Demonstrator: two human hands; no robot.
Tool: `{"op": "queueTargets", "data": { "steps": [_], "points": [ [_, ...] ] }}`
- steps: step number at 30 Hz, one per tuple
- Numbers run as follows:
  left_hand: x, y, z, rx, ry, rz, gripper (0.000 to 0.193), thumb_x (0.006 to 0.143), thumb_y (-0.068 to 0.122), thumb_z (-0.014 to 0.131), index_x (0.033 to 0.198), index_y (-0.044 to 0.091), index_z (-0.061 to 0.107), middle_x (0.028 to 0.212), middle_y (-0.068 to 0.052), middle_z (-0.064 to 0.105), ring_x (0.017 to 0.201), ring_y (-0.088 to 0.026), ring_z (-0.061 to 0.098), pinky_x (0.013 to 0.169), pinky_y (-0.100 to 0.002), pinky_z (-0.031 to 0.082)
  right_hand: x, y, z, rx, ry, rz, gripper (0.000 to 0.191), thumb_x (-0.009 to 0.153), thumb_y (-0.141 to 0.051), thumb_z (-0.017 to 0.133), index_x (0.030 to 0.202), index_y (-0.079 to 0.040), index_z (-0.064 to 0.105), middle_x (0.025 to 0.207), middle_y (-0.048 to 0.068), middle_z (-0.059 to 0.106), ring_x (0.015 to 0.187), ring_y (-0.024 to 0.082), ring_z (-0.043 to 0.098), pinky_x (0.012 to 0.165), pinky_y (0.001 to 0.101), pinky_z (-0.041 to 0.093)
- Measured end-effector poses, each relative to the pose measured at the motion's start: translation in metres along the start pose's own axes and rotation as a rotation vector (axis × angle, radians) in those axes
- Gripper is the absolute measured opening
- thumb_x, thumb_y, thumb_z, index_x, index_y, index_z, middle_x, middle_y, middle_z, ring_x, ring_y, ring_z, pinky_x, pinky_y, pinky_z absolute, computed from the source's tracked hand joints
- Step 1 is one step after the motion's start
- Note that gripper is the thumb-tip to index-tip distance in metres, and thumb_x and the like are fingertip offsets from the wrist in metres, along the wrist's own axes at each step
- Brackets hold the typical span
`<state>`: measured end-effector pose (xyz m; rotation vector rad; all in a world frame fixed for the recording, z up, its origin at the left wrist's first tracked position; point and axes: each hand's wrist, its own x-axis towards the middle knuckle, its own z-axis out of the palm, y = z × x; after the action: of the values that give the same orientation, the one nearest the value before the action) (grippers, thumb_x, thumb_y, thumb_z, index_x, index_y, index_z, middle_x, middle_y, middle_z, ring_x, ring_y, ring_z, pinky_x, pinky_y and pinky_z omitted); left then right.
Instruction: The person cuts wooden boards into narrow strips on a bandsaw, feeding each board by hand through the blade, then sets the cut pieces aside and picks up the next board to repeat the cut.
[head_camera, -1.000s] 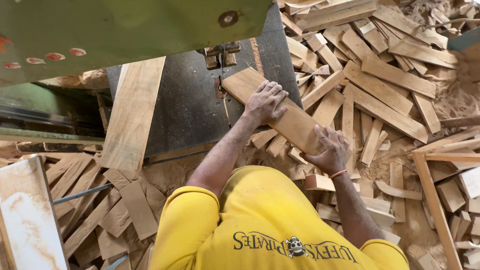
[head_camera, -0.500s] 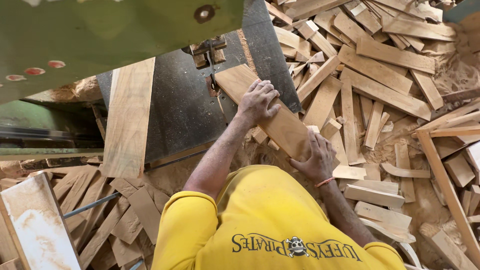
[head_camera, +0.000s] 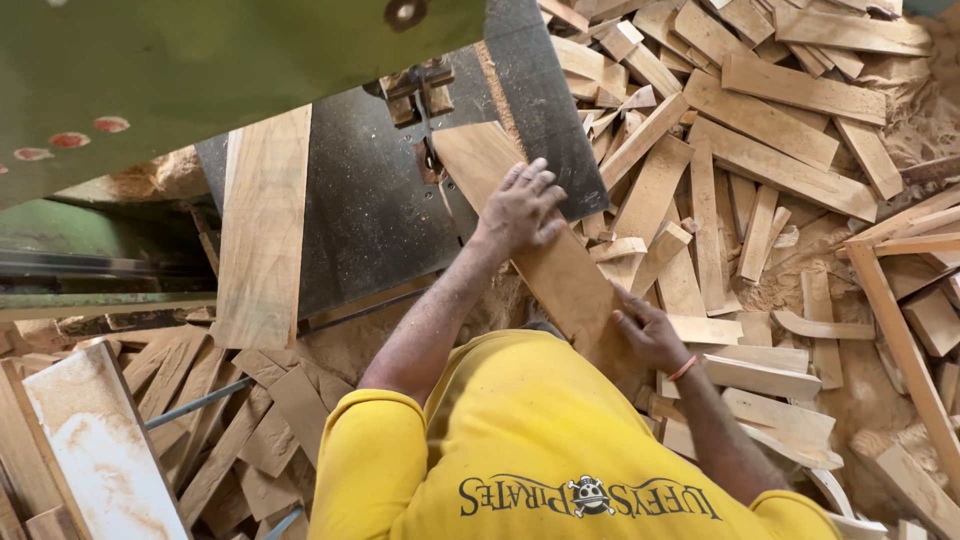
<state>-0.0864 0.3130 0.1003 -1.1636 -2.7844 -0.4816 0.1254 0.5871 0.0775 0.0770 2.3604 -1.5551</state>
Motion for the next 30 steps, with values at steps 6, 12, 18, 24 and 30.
{"op": "queueTargets", "data": {
  "steps": [6,12,18,24,30],
  "points": [
    [-0.04,0.023,-0.003,-0.095,-0.081,0.083,0.056,0.1,0.055,0.054,0.132,0.01,0.064,0.142,-0.013,0.055,0.146,-0.029,0.039,0.127,-0.046,0.019,-0.031,-0.019,0.046,-0.022,0.081,-0.023,0.056,0.101,-0.019,0.06,0.154,-0.005,0.046,0.143,0.015,0.064,0.13,0.017,0.058,0.106,0.0298,0.045],
    [-0.068,0.02,-0.017,-0.185,-0.072,0.155,0.051,0.096,0.051,0.059,0.126,0.01,0.065,0.137,-0.012,0.057,0.145,-0.027,0.041,0.127,-0.045,0.022,-0.063,-0.04,0.096,0.025,0.165,0.042,0.055,0.103,-0.02,0.058,0.155,-0.007,0.046,0.141,0.012,0.067,0.125,0.013,0.058,0.105,0.0282,0.045],
    [-0.087,0.014,-0.032,-0.212,-0.077,0.217,0.044,0.093,0.047,0.064,0.121,0.013,0.069,0.133,-0.011,0.059,0.142,-0.026,0.045,0.126,-0.044,0.024,-0.08,-0.053,0.141,0.147,0.237,0.074,0.054,0.103,-0.019,0.057,0.155,-0.007,0.046,0.139,0.011,0.067,0.122,0.01,0.059,0.102,0.0254,0.046],
    [-0.089,-0.002,-0.038,-0.232,-0.088,0.235,0.043,0.09,0.047,0.067,0.116,0.013,0.071,0.129,-0.009,0.061,0.14,-0.025,0.047,0.126,-0.044,0.025,-0.074,-0.062,0.167,0.171,0.282,0.011,0.052,0.104,-0.017,0.057,0.154,-0.006,0.046,0.14,0.01,0.066,0.123,0.01,0.057,0.103,0.0246,0.045],
    [-0.085,-0.008,-0.039,-0.233,-0.082,0.242,0.042,0.089,0.047,0.069,0.116,0.014,0.07,0.129,-0.009,0.061,0.14,-0.026,0.047,0.125,-0.044,0.026,-0.065,-0.06,0.168,0.014,0.281,0.401,0.059,0.107,-0.016,0.062,0.165,-0.012,0.05,0.116,0.022,0.074,0.084,0.019,0.051,0.083,0.0343,0.049]
  ]
}}
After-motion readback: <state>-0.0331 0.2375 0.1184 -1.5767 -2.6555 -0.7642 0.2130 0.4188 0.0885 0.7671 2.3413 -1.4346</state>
